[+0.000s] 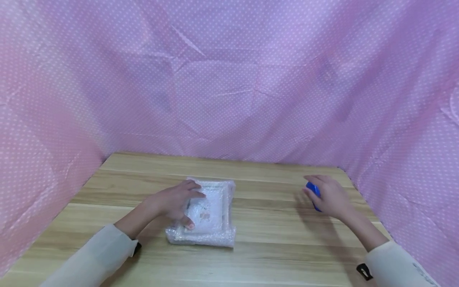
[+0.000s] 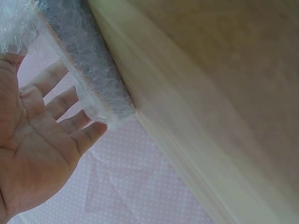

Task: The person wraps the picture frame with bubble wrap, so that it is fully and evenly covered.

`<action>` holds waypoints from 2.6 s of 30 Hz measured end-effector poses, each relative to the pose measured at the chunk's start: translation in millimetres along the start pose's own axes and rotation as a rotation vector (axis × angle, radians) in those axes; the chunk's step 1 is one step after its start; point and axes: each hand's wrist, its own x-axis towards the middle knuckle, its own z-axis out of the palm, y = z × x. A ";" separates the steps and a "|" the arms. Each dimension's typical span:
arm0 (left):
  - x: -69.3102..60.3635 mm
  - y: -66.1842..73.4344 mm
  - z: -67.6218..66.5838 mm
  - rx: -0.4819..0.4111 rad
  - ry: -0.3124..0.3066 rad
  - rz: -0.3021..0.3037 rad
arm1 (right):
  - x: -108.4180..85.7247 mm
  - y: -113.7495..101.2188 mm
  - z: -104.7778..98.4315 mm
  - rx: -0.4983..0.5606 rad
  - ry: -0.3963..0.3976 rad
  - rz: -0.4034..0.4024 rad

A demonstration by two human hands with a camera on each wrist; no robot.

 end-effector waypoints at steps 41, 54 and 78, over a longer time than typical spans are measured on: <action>2.4 1.3 -0.9 0.018 -0.026 -0.013 | -32.3 66.6 -5.4 1.034 -0.340 1.010; 2.9 -0.7 2.4 -0.002 -0.024 -0.032 | -39.8 64.8 -6.1 1.177 -0.281 1.050; 2.9 -1.3 1.8 -0.002 -0.010 -0.021 | -54.8 54.8 -8.7 1.311 -0.214 1.047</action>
